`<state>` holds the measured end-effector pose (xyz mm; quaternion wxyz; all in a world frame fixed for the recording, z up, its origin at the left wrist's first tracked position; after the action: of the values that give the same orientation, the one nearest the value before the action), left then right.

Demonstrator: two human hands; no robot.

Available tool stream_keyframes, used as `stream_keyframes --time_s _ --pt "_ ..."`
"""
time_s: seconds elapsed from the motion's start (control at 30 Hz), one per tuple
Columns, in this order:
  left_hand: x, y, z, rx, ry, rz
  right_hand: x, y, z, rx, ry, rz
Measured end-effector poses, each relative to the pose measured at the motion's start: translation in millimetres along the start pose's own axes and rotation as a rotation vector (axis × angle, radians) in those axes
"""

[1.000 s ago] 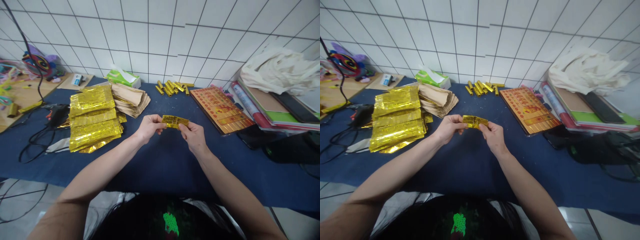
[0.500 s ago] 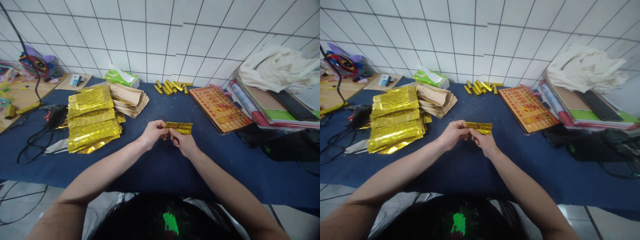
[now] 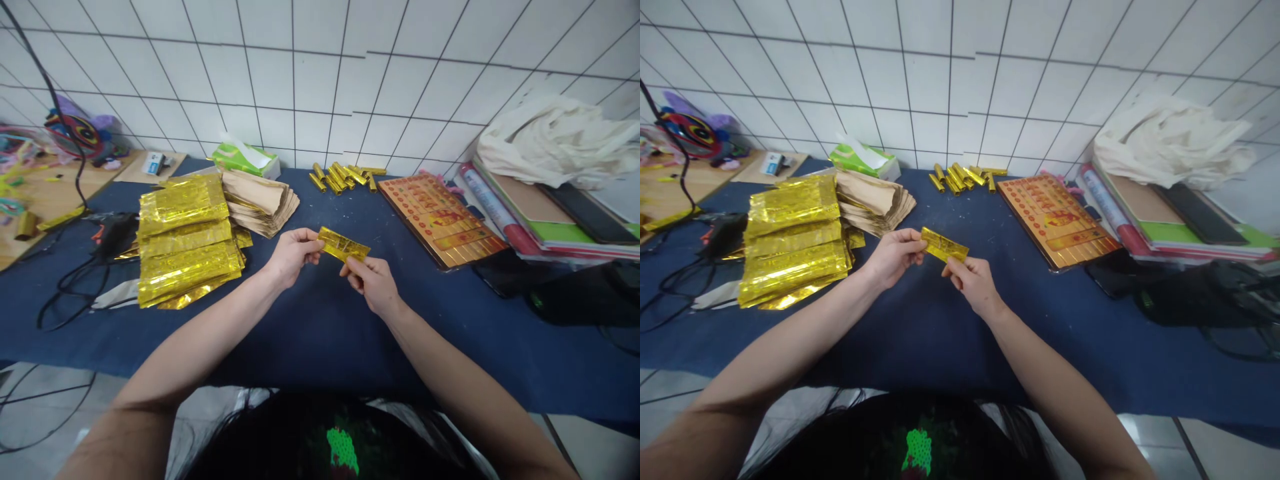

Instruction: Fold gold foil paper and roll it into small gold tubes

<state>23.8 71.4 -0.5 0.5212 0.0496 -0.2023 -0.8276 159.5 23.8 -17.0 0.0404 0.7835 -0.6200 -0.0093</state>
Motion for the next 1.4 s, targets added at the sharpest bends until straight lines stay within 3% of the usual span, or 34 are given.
stream_keyframes --time_s 0.13,0.27,0.37,0.5,0.6,0.7,0.83,0.9,0.97,1.07,1.17,1.23,1.4 --pt "-0.6 -2.8 6.7 0.007 0.099 0.042 1.8 19.7 9.5 0.069 0.078 -0.156" --pt "5.6 7.7 4.6 -0.010 0.178 0.048 2.2 23.6 12.7 0.041 0.028 -0.086" --pt "9.1 21.9 -3.3 -0.097 0.147 -0.033 2.4 25.9 13.2 0.041 0.004 -0.067" --pt "8.5 21.6 -1.8 -0.225 0.100 -0.067 1.9 26.3 14.7 0.109 0.109 -0.197" --pt "5.6 23.2 1.7 -0.399 -0.023 -0.235 -0.1 12.8 5.3 0.131 0.122 -0.218" --pt "10.8 33.9 -1.3 -0.680 -0.146 -0.509 -2.5 -3.7 -14.8 0.113 -0.021 -0.123" --pt "19.8 42.8 -9.7 -0.988 -0.205 -0.679 -1.1 3.0 -21.3 0.337 -0.026 -0.191" --pt "19.7 42.8 -11.1 -1.040 -0.205 -0.665 0.6 4.7 -20.5 0.440 -0.020 -0.171" --pt "16.6 39.8 -7.8 -1.039 -0.176 -0.588 2.0 -1.1 -21.5 0.476 -0.046 -0.061" --pt "11.3 33.0 0.7 -0.944 -0.110 -0.448 4.1 -13.9 -21.1 0.442 -0.076 0.116" --pt "8.7 26.8 5.9 -0.859 -0.071 -0.350 5.3 -21.9 -21.0 0.420 -0.073 0.202" --pt "8.3 25.4 7.3 -0.869 -0.058 -0.343 4.4 -20.8 -22.3 0.439 -0.048 0.162" --pt "10.6 29.6 7.6 -0.969 -0.052 -0.443 3.0 -0.8 -24.8 0.560 0.011 -0.141"
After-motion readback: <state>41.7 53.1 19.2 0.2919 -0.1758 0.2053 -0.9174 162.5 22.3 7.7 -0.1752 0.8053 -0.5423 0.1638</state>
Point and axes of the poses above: each hand's wrist, its own x-axis away from the middle knuckle, its own y-axis out of the palm, z = x × y, the point moved 7 cm from there along -x, towards the middle knuckle, and after that the axes turned 12 degrees about -z, right-handed, at the moved point
